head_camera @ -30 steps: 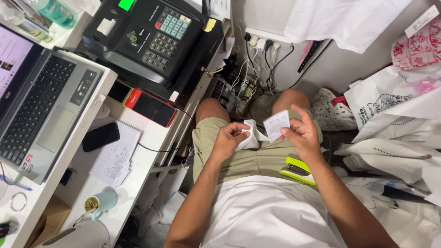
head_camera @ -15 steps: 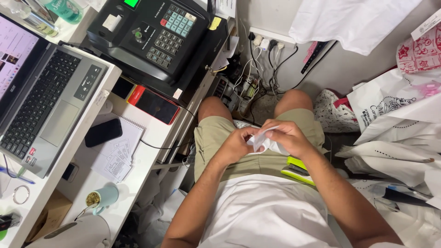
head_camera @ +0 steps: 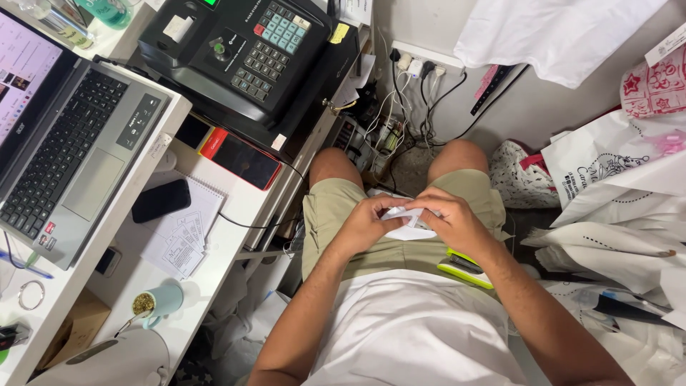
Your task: The person is stapling paper tags or receipts onto white plastic shopping bags at a checkout counter.
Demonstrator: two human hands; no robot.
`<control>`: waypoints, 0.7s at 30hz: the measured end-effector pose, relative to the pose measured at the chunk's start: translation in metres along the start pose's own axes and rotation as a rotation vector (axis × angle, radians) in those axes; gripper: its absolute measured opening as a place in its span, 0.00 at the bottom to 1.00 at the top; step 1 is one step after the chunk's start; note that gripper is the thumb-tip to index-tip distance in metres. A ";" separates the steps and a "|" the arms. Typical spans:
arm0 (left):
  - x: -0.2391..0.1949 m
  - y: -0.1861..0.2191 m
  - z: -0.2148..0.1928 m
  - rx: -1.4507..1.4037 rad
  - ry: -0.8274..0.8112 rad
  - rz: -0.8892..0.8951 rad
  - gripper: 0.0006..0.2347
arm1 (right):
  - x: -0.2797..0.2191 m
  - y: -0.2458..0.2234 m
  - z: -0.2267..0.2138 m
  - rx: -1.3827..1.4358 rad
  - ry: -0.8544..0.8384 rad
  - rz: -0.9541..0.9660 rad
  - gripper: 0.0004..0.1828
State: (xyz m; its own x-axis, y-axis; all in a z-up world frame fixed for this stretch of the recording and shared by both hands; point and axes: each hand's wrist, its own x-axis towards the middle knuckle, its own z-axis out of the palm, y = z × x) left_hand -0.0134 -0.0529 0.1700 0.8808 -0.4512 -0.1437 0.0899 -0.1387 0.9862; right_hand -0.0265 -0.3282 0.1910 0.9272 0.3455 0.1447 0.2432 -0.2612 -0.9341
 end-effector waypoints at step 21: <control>-0.018 0.057 0.009 0.549 0.015 0.037 0.19 | 0.018 -0.011 -0.030 -0.358 -0.179 -0.122 0.13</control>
State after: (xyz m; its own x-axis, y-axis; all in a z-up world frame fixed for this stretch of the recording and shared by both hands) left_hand -0.0283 -0.0609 0.2282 0.8855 -0.4527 -0.1044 -0.1939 -0.5643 0.8025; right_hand -0.0042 -0.3461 0.2141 0.8293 0.5358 0.1588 0.4608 -0.4948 -0.7368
